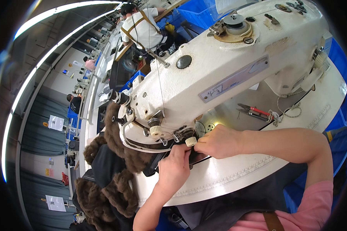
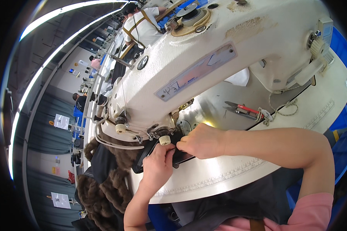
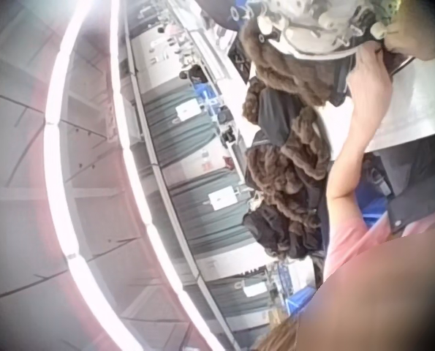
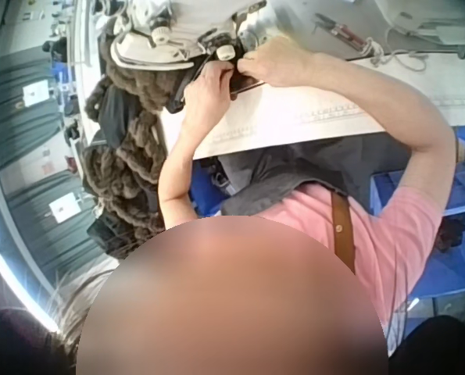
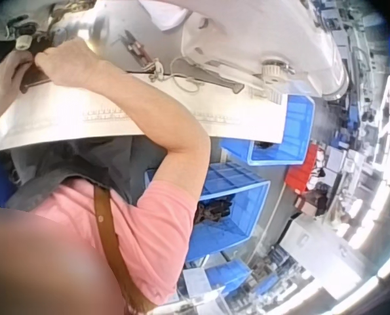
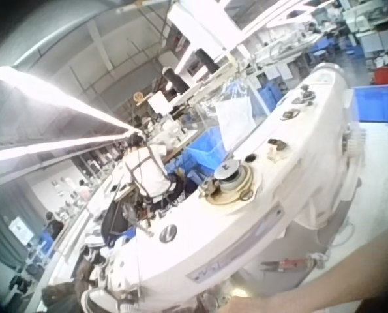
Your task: Sewing and adjusting a fur garment using an industrial sewing machine.
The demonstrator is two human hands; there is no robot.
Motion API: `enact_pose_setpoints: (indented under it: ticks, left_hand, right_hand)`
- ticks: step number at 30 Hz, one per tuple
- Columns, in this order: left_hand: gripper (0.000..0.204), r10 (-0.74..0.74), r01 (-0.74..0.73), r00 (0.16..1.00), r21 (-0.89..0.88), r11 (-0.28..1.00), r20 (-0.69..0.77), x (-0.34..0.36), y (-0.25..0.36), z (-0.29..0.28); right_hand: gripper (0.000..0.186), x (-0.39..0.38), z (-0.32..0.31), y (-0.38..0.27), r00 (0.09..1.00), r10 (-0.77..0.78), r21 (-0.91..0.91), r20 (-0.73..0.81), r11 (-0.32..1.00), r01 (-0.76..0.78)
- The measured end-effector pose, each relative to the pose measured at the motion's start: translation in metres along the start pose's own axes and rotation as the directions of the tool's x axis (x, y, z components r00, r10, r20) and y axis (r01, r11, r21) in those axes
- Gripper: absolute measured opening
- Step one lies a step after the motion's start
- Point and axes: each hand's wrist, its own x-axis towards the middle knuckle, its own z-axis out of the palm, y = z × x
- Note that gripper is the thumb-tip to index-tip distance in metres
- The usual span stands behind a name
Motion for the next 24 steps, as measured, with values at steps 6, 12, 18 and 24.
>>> enact_pose_setpoints:
  ticks: [6, 12, 18, 24]
  left_hand:
    - [0.013, -0.149, 0.16, 0.986, -0.196, 0.967, 0.07, 0.001, 0.0, -0.002]
    - [0.015, -0.096, 0.106, 0.992, -0.112, 0.988, 0.084, -0.005, 0.007, -0.003]
    - [0.018, 0.008, -0.01, 0.996, -0.026, 1.0, -0.089, -0.012, -0.006, 0.012]
    - [0.019, -0.003, 0.001, 0.998, -0.035, 0.999, -0.057, -0.006, -0.007, 0.006]
  right_hand:
    - [0.012, -0.004, 0.002, 0.002, 0.999, 0.031, 0.047, -0.043, 0.998, -0.029]
    - [0.01, -0.001, 0.001, -0.001, 0.995, 0.06, 0.034, -0.082, 0.998, -0.058]
    - [0.009, -0.007, -0.012, 0.009, 0.981, 0.066, -0.21, -0.182, 0.972, -0.104]
    - [0.009, -0.009, -0.013, 0.008, 0.993, -0.015, -0.212, -0.115, 0.977, -0.01]
